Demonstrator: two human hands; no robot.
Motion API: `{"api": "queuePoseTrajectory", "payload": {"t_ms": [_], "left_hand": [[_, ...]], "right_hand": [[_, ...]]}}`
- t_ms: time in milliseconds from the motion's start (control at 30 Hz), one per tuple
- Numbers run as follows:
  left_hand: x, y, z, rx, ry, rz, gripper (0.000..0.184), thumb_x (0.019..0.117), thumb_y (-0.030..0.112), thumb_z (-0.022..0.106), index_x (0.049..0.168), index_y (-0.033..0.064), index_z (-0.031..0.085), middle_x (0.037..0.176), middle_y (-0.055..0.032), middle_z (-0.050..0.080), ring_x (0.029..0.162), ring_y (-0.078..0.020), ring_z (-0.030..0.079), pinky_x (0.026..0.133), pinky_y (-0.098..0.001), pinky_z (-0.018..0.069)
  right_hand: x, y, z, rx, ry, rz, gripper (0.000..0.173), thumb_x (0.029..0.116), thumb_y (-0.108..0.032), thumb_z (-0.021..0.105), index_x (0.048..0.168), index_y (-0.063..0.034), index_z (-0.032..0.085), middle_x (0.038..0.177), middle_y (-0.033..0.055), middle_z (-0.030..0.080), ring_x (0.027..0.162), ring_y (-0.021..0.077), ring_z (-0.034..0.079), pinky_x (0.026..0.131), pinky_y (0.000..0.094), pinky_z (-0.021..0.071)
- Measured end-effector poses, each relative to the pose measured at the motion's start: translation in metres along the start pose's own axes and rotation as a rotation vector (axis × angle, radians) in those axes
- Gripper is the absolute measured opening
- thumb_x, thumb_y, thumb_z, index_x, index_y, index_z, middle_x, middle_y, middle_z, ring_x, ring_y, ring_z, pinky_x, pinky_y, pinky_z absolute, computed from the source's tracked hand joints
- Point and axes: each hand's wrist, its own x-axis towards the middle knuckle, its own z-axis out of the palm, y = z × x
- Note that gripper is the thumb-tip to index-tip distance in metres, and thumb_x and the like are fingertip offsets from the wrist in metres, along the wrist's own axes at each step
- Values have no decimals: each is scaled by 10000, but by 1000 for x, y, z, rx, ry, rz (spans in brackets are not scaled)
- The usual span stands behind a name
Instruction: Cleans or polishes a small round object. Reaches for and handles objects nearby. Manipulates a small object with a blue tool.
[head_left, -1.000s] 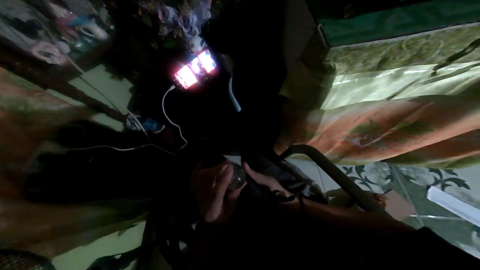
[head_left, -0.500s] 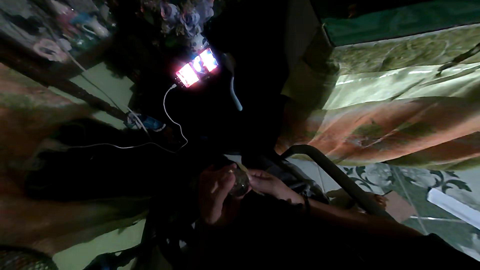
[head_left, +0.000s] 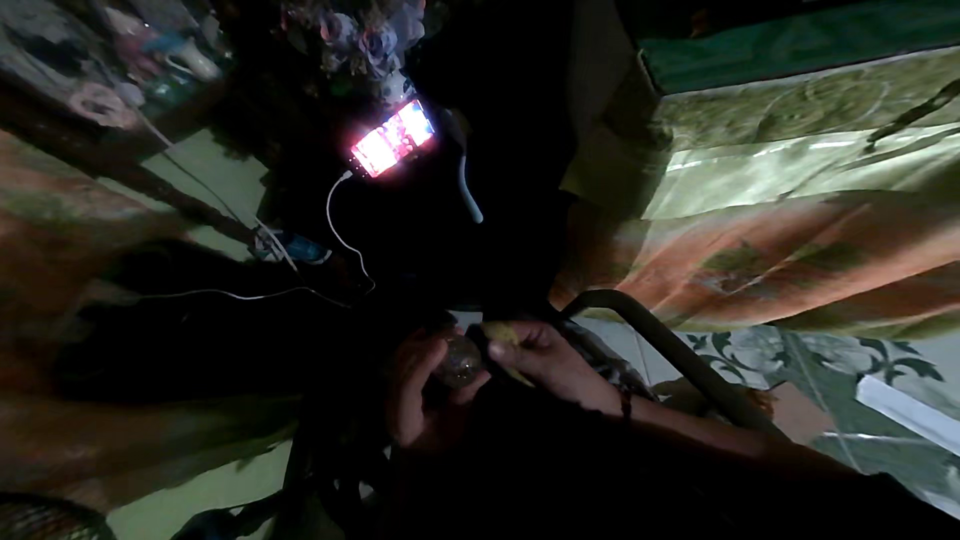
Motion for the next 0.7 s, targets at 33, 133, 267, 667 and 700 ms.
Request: {"api": "queuePoseTrajectory", "payload": {"t_ms": [33, 133, 267, 667, 700], "left_hand": [[1, 3, 0, -30, 27, -40, 486, 851, 259, 830, 1296, 197, 643, 1196, -22, 719, 1108, -229, 698, 989, -440, 577], [1, 10, 1, -147, 58, -159, 517, 844, 203, 830, 1317, 152, 626, 1200, -43, 714, 1086, -236, 708, 922, -399, 618], [1, 16, 3, -300, 47, -307, 523, 878, 160, 788, 1354, 114, 577, 1192, -58, 715, 1087, -227, 706, 927, -379, 612], [-3, 3, 5, 197, -30, 94, 411, 916, 328, 763, 1296, 252, 627, 1223, 19, 708, 1162, -150, 647, 1099, -446, 447], [-3, -2, 4, 232, -47, 132, 392, 930, 337, 744, 1291, 254, 619, 1223, 29, 702, 1153, -137, 641, 1111, -447, 424]], "right_hand": [[1, -4, -1, 10, 42, -1, 143, 1013, -195, 622, 1003, -107, 734, 895, -68, 719, 806, 5, 654, 760, 209, 560], [5, -14, -5, 96, 108, -30, 253, 1076, -238, 499, 1073, -71, 689, 929, -5, 717, 844, 63, 677, 789, 264, 586], [7, -20, -5, 91, 61, -137, 323, 1084, -343, 477, 1070, -89, 675, 916, -19, 700, 845, 57, 666, 786, 258, 578], [-3, -7, 24, 197, -127, 102, 371, 1115, -314, 346, 1313, -91, 566, 1146, -82, 697, 1073, -2, 647, 978, 228, 532], [-3, -9, 23, 203, -109, 147, 364, 1116, -292, 330, 1294, -98, 582, 1120, -86, 707, 1052, -8, 654, 962, 220, 539]]}}
